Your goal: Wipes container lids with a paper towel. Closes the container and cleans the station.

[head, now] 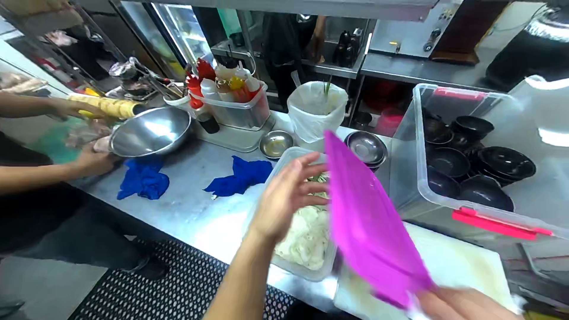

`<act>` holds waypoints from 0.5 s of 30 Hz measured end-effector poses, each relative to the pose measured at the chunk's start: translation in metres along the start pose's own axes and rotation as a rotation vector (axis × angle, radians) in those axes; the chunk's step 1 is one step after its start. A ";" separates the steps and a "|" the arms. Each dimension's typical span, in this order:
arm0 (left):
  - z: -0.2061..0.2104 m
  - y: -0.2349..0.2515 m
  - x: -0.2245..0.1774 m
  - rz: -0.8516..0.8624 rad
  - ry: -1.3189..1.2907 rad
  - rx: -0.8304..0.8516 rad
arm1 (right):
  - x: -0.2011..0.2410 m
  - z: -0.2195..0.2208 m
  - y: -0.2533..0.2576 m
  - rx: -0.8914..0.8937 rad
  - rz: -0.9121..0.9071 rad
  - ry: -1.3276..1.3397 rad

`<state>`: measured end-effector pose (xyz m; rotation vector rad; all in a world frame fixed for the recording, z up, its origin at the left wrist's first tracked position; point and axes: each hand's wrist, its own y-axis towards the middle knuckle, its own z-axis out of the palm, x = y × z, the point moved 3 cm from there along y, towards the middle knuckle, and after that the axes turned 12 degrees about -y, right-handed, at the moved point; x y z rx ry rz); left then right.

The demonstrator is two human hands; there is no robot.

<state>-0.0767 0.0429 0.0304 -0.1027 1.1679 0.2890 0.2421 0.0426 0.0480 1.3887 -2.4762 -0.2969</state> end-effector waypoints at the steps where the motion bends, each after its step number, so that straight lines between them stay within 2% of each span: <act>1: -0.020 0.008 -0.009 -0.069 0.067 -0.074 | 0.015 0.024 0.026 0.040 -0.033 -0.066; 4: -0.072 0.013 -0.010 -0.233 0.322 -0.227 | 0.048 0.079 0.071 0.041 -0.111 -0.236; 8: -0.114 -0.002 0.011 -0.304 0.611 -0.199 | 0.077 0.105 0.095 0.097 -0.202 -0.277; 12: -0.133 -0.016 0.020 -0.307 0.906 -0.297 | 0.074 0.095 0.103 0.275 -0.194 0.088; 15: -0.146 -0.030 0.029 -0.248 1.009 -0.374 | 0.042 0.067 0.104 0.237 -0.036 0.420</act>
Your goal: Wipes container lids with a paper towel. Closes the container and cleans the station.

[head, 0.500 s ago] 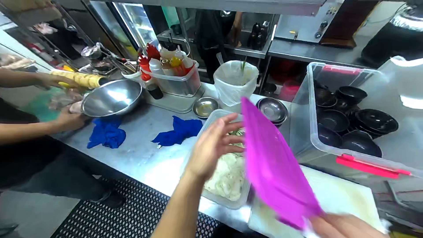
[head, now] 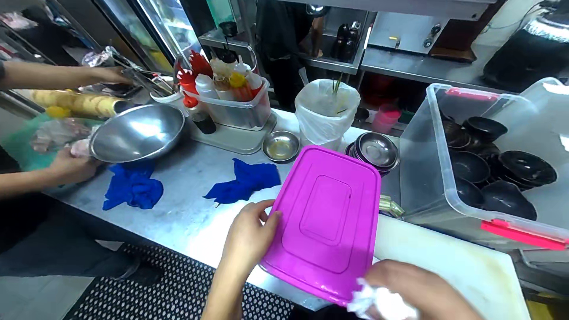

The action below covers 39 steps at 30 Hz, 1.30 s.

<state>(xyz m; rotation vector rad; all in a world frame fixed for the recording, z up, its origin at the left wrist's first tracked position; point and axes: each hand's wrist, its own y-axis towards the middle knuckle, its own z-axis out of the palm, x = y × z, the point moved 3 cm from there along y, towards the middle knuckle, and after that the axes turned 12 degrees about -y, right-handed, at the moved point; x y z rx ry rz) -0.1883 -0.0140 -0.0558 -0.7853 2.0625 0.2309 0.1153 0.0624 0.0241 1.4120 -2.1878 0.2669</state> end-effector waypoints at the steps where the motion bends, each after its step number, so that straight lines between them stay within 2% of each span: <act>1: 0.001 -0.003 0.008 0.003 0.001 -0.023 | -0.012 -0.011 -0.005 -0.044 0.035 0.068; 6: 0.008 -0.012 0.029 -0.010 -0.159 -0.144 | -0.065 -0.027 -0.033 -0.194 0.348 0.294; 10: 0.016 -0.009 0.039 0.009 -0.124 -0.161 | -0.093 -0.015 -0.037 -0.521 0.528 0.687; 13: 0.020 -0.008 0.040 -0.046 -0.125 -0.110 | -0.101 -0.019 -0.023 -0.689 0.583 0.727; 15: 0.021 -0.011 0.041 -0.071 -0.118 -0.087 | -0.105 -0.016 -0.011 -0.635 0.633 0.573; 17: 0.023 -0.010 0.042 -0.073 -0.106 -0.088 | -0.106 -0.003 -0.001 -0.488 0.650 0.394; 20: 0.024 -0.010 0.041 -0.081 -0.112 -0.104 | -0.092 0.031 0.003 -0.318 0.582 0.210; 22: 0.025 -0.012 0.041 -0.093 -0.105 -0.112 | -0.074 0.055 -0.009 -0.216 0.706 0.348; 24: 0.025 -0.013 0.040 -0.100 -0.063 -0.130 | -0.058 0.074 -0.026 -0.118 0.880 0.630; 26: 0.026 -0.014 0.038 -0.090 -0.029 -0.160 | -0.048 0.088 -0.037 -0.017 0.936 0.769; 29: 0.027 -0.017 0.040 -0.098 -0.030 -0.168 | -0.049 0.100 -0.041 0.067 0.963 0.701; 32: 0.028 -0.017 0.039 -0.110 -0.065 -0.162 | -0.052 0.099 -0.038 0.093 0.909 0.623; 36: 0.026 -0.017 0.039 -0.113 -0.135 -0.146 | -0.059 0.102 -0.037 0.102 0.889 0.763; 39: 0.017 -0.003 0.035 -0.184 -0.243 -0.044 | -0.065 0.099 -0.035 0.106 0.844 0.882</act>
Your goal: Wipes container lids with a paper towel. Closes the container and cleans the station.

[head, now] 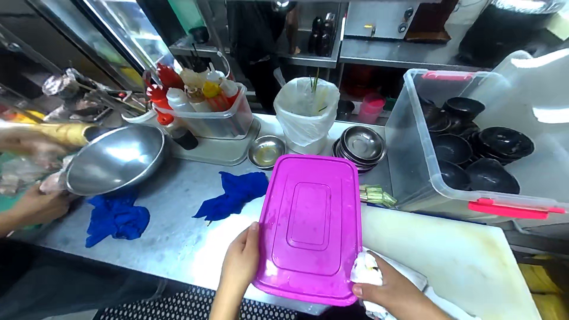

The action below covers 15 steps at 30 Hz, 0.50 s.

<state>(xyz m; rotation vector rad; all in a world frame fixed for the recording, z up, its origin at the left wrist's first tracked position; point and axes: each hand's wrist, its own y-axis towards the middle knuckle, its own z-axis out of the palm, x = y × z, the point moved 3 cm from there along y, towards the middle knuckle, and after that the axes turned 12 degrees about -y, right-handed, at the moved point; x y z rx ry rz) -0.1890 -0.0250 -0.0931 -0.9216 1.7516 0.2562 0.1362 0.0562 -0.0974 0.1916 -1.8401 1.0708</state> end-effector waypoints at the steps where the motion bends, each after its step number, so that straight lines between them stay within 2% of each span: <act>1: -0.003 0.011 -0.006 -0.007 -0.014 0.060 | 0.001 -0.006 0.000 0.000 0.003 -0.032; 4: -0.001 0.059 -0.043 0.071 -0.053 0.166 | 0.017 -0.038 0.005 -0.137 0.012 -0.081; 8: 0.032 0.129 -0.096 0.049 -0.040 0.262 | 0.072 -0.084 0.058 -0.287 -0.095 0.035; 12: 0.061 0.169 -0.099 0.053 0.040 0.261 | 0.119 -0.102 0.129 -0.357 -0.131 -0.012; 15: 0.067 0.176 -0.092 0.150 0.135 0.239 | 0.123 -0.107 0.160 -0.358 -0.068 -0.081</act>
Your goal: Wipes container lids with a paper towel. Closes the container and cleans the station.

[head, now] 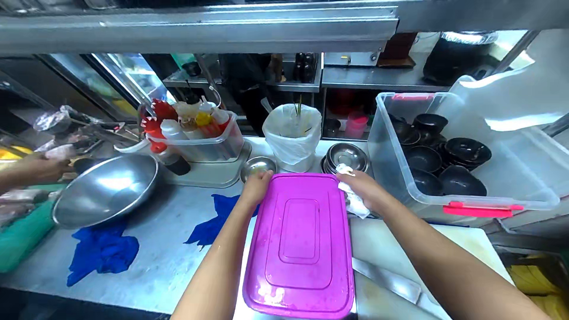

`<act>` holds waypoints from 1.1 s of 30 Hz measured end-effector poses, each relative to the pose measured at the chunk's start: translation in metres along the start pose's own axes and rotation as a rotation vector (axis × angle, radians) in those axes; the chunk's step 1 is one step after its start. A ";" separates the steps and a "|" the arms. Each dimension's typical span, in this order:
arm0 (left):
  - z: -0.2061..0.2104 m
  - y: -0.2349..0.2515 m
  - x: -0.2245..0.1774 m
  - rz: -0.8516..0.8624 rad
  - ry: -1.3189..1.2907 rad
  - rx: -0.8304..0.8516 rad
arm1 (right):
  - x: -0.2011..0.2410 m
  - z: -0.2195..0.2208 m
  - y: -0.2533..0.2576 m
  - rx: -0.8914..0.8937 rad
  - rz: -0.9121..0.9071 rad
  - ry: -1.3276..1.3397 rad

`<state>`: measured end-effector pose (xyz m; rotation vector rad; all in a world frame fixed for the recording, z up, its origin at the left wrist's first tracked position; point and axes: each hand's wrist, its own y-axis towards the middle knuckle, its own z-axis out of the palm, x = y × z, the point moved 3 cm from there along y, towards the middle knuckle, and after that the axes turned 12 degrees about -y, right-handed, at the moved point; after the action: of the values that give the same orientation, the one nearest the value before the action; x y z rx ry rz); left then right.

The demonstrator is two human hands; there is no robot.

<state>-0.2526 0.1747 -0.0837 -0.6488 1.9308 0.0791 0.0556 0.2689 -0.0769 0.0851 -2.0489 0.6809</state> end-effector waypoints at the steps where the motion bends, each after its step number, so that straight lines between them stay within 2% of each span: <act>1: 0.000 0.000 0.000 0.020 0.057 -0.002 | -0.003 0.001 0.004 0.044 0.020 0.007; 4: 0.002 -0.003 0.003 0.022 0.141 -0.001 | -0.008 0.005 0.007 0.130 0.036 0.064; 12: 0.010 -0.010 -0.003 0.066 0.306 -0.038 | -0.012 0.010 0.006 -0.071 -0.059 -0.192; 14: 0.008 -0.011 0.000 0.061 0.249 -0.069 | -0.012 0.013 0.004 -0.103 -0.113 -0.246; 17: 0.000 -0.014 0.007 0.060 0.000 -0.164 | -0.012 0.011 -0.001 -0.181 -0.213 -0.300; 19: -0.008 -0.034 0.014 0.066 -0.159 -0.148 | -0.011 0.004 -0.015 -0.240 -0.236 -0.221; 22: -0.024 -0.094 0.033 0.043 -0.294 -0.077 | 0.018 -0.017 -0.048 -0.433 -0.257 0.138; 24: -0.029 -0.147 0.054 0.036 -0.263 -0.130 | 0.044 -0.024 -0.063 -0.503 -0.366 0.394; 26: -0.019 -0.194 0.069 0.022 -0.221 -0.245 | 0.063 -0.017 -0.066 -0.521 -0.501 0.506; 27: -0.010 -0.212 0.072 0.019 -0.209 -0.287 | 0.066 -0.008 -0.062 -0.514 -0.542 0.472; 29: 0.008 -0.237 0.077 0.015 -0.208 -0.351 | 0.054 0.015 -0.053 -0.448 -0.580 0.180; 33: 0.015 -0.249 0.088 0.033 -0.236 -0.484 | 0.008 0.034 -0.063 -0.236 -0.694 -0.771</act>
<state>-0.1491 -0.0675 -0.1086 -0.8802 1.6998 0.6311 0.0450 0.1999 -0.0570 0.9981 -2.5621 -0.0645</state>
